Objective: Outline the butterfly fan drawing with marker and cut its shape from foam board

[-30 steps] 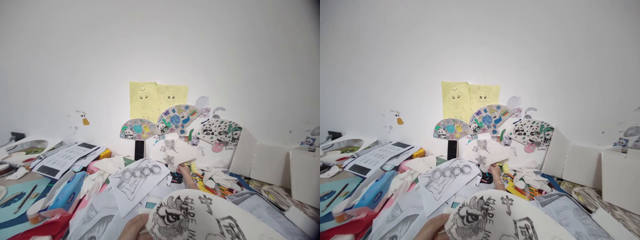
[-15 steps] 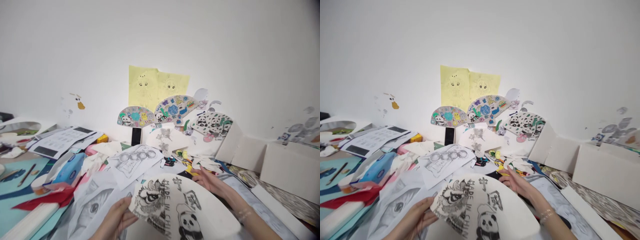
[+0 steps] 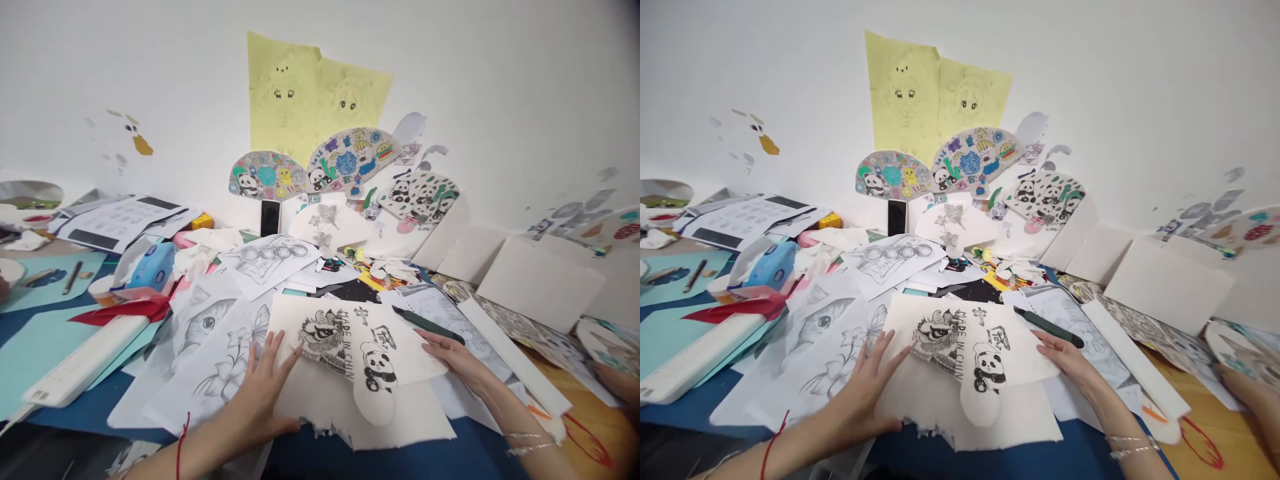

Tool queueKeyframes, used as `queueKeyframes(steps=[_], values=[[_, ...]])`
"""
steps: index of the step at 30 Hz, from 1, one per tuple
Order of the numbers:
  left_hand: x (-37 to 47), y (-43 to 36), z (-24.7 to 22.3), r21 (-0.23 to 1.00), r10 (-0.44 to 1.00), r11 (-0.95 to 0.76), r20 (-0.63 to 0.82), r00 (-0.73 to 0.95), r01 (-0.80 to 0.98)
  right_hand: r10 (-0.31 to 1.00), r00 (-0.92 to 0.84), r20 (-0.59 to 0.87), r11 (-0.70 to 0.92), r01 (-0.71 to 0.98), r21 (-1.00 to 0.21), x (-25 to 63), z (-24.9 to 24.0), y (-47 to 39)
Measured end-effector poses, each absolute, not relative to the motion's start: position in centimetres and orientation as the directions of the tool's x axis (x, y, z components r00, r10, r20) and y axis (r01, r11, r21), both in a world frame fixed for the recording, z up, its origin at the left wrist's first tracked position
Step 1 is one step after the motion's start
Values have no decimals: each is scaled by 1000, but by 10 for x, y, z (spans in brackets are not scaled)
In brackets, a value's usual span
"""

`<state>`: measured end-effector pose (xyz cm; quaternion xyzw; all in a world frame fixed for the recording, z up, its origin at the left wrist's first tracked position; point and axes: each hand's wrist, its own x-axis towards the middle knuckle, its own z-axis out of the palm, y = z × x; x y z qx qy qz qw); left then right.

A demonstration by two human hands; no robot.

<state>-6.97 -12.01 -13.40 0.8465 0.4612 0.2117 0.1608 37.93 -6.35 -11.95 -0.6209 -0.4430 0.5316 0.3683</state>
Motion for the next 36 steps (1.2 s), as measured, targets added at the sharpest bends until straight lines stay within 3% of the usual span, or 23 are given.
queueKeyframes(steps=[2, 11, 19, 26, 29, 31, 36], values=[[-74, -126, -144, 422, 862, -496, 137, 488, 758, 957, 57, -284, -289, 229, -929, 375, -124, -70], [-99, -118, -135, 589, 877, -388, 0, 480, 709, 985, 58, -164, -172, 468, -867, 354, -150, -85], [-102, -99, -127, 401, 771, -608, 94, 630, 685, 952, 276, 133, -64, 604, -794, 332, -153, -60], [-95, -74, -133, 287, 755, -650, 139, 640, 704, 940, 186, 285, 96, 658, -747, 319, -163, -53], [-94, -71, -139, 308, 789, -611, 155, 595, 729, 961, 19, 276, 183, 706, -684, 320, -160, -61], [-93, -71, -142, 342, 799, -597, 169, 578, 725, 976, -90, 197, 199, 730, -654, 322, -160, -67], [-90, -76, -149, 375, 809, -585, 208, 550, 719, 980, -192, 54, 179, 730, -659, 327, -164, -78]])
